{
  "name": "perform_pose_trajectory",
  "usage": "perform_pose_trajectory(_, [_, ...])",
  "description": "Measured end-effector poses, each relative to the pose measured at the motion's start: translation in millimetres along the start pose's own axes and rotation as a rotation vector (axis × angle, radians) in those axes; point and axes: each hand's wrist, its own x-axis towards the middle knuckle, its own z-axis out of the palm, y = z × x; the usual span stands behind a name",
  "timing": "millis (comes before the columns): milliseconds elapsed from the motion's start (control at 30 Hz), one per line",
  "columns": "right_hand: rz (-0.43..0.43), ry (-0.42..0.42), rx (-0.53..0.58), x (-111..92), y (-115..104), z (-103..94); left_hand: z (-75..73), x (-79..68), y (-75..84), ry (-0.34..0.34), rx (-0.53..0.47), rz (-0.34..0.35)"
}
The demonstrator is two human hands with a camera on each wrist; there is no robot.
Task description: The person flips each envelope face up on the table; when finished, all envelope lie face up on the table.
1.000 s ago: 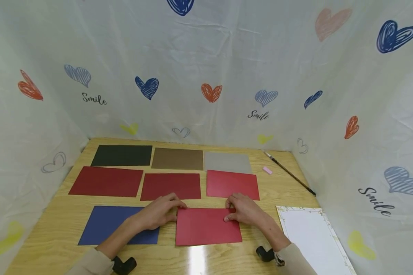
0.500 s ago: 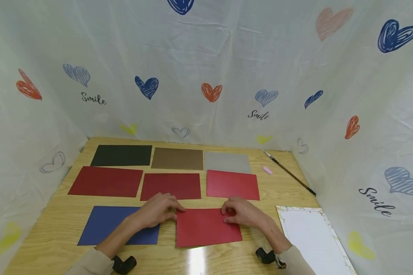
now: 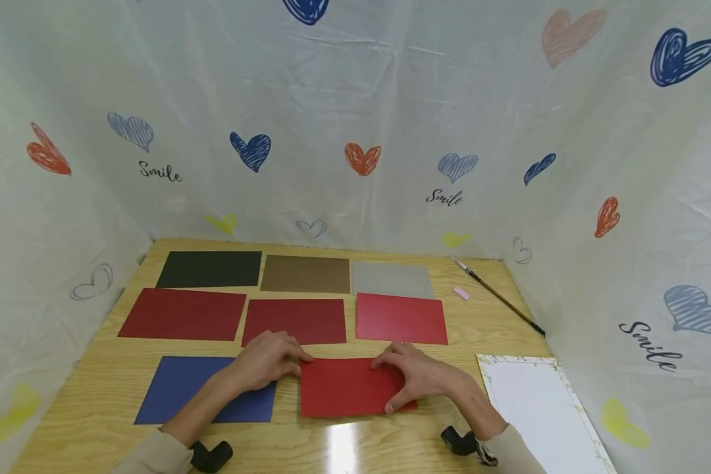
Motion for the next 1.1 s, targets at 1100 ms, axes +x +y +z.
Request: perform_pose_trajectory(1100, [-0.114,-0.028,0.139,6.1,-6.2,-37.2,-4.5,-4.7,-16.5,0.004,-0.214,-0.045])
